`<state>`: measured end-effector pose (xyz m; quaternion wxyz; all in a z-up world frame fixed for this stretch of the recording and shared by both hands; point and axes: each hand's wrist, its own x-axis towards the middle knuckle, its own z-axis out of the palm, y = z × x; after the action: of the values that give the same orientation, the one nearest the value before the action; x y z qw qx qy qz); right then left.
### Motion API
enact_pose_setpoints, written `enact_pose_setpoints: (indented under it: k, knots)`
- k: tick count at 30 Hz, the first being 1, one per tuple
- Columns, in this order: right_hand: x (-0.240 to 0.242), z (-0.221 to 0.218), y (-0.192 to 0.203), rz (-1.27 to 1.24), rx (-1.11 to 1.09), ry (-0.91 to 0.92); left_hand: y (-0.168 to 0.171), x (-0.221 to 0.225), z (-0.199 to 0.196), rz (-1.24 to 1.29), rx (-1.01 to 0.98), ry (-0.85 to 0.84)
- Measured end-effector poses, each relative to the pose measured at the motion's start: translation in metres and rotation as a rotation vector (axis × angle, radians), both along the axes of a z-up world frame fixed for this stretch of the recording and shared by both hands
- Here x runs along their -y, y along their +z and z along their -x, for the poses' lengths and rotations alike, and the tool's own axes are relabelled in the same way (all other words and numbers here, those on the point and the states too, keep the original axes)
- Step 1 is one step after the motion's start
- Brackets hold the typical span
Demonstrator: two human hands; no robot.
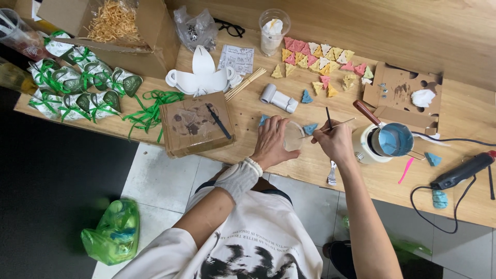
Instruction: Cleaning and shaping small blue wax pieces using hands and a thin pick tool.
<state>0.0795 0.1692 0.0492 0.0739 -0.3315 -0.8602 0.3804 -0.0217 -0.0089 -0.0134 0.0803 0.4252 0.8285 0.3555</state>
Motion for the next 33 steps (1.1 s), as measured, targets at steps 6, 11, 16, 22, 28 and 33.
enact_pose_setpoints:
  k: [6,11,16,22,28,33]
  knots:
    - [0.001,-0.001,0.008,0.012,-0.024,0.008,-0.001,0.001,0.0,-0.01,0.006,0.001]
    - [0.004,-0.003,0.023,0.038,-0.039,0.012,-0.003,-0.001,0.0,0.01,0.016,0.002]
    - [0.004,-0.014,0.022,0.289,-0.134,-0.055,0.006,-0.002,0.004,0.04,-0.018,-0.023]
    - [0.014,-0.036,0.01,0.338,-0.208,-0.1,0.01,0.021,0.029,-0.211,-0.038,-0.148]
    - [0.028,-0.057,0.023,0.546,-0.425,-0.198,0.009,0.075,0.05,-0.507,0.283,0.231]
    - [0.042,-0.06,0.029,0.601,-0.375,-0.238,0.005,0.098,0.046,-0.549,0.683,0.25]
